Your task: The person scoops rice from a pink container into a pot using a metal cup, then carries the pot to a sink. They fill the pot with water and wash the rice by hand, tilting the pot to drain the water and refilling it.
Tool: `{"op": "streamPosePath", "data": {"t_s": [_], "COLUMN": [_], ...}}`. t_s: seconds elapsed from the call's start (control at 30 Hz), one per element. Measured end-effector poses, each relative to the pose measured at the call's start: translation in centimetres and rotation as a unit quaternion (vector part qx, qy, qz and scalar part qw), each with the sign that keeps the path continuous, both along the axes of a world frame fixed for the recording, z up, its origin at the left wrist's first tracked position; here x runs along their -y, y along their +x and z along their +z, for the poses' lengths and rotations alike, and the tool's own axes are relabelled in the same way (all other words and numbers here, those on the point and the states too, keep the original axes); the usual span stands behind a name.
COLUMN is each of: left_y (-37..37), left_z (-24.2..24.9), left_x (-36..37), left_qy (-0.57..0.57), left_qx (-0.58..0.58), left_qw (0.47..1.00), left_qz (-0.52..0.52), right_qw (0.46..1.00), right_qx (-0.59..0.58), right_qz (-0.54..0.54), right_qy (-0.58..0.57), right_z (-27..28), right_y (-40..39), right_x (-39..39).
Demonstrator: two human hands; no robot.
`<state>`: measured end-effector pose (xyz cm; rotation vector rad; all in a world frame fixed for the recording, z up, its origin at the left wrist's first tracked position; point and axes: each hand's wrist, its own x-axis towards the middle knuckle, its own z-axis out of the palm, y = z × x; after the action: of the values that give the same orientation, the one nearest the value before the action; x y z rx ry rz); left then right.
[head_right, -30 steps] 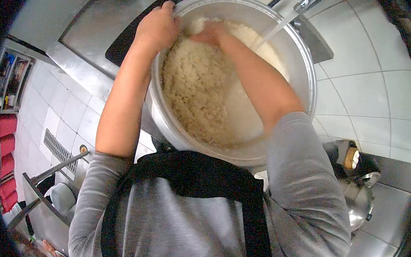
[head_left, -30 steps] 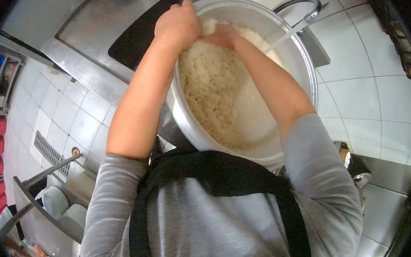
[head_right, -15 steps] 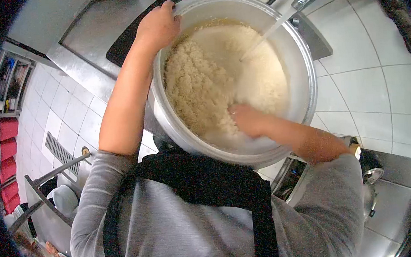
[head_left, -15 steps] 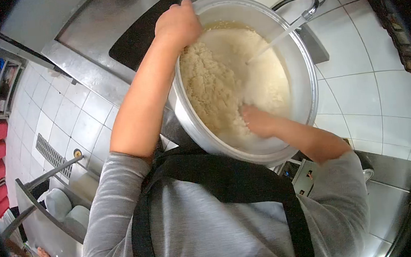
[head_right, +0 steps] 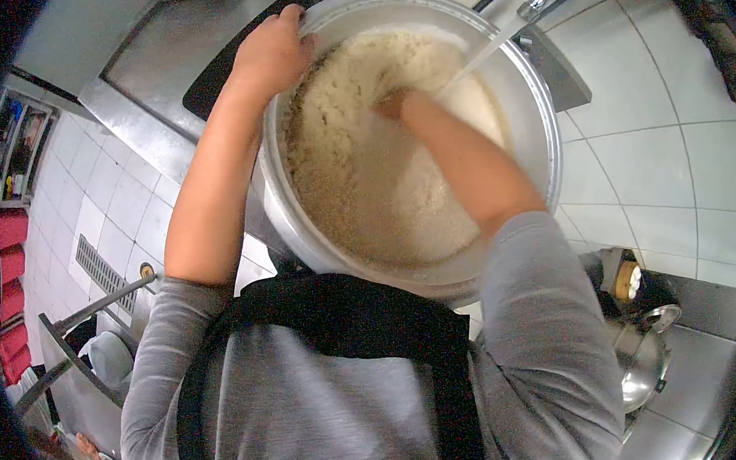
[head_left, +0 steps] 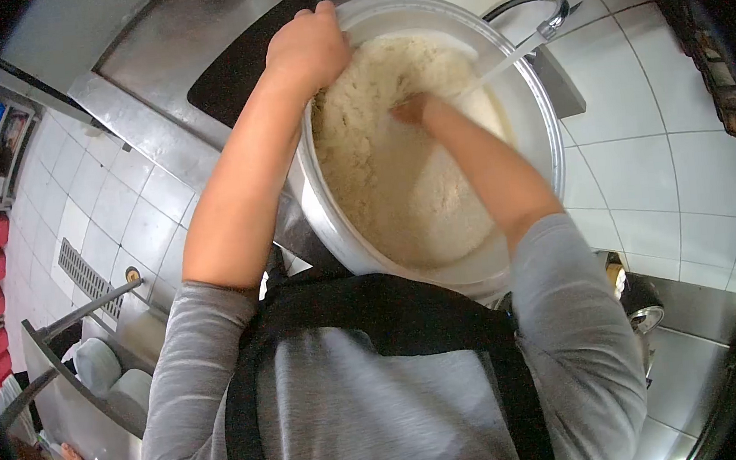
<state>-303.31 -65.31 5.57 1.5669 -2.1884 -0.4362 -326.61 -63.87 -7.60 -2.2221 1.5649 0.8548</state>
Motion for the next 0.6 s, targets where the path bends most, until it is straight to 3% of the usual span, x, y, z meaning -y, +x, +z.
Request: {"op": "streamPosePath", "data": {"t_s": [0.07,0.13,0.2,0.23,0.27,0.33,0.4,0.6], "left_y": [-0.1,-0.1,-0.1,-0.1,-0.1,-0.1,-0.1,-0.1], "left_z": [-0.3,-1.0,-1.1,-1.1,-1.0,-0.6,0.0,0.2], "left_x": [0.3,0.6,0.6,0.6,0.5,0.2,0.1,0.1], "left_qy": [-0.014,-0.043,-0.049,-0.051,-0.046,-0.035,-0.004,0.019], "left_qx": [-0.007,-0.024,-0.031,-0.035,-0.033,-0.030,-0.013,-0.004], "left_qw": [1.000,0.999,0.998,0.998,0.998,0.999,1.000,1.000], "left_qz": [0.001,0.006,0.008,0.010,0.010,0.012,0.010,0.005], "right_qw": [0.998,0.975,0.986,0.953,0.896,0.747,0.633,0.348], "right_qx": [-0.021,-0.103,-0.028,0.031,0.090,0.255,0.327,0.494], "right_qz": [-0.052,-0.192,-0.130,-0.274,-0.411,-0.550,-0.626,-0.772], "right_qy": [-0.002,0.034,0.103,0.124,0.141,0.273,0.316,0.197], "right_z": [1.0,3.8,4.2,4.3,4.5,3.4,3.8,3.6], "right_y": [-4.7,-7.4,-11.9,-12.4,-12.4,-13.1,-9.6,5.9], "right_x": [1.3,0.4,-2.8,-5.1,-7.7,-12.1,-15.5,-16.1]}}
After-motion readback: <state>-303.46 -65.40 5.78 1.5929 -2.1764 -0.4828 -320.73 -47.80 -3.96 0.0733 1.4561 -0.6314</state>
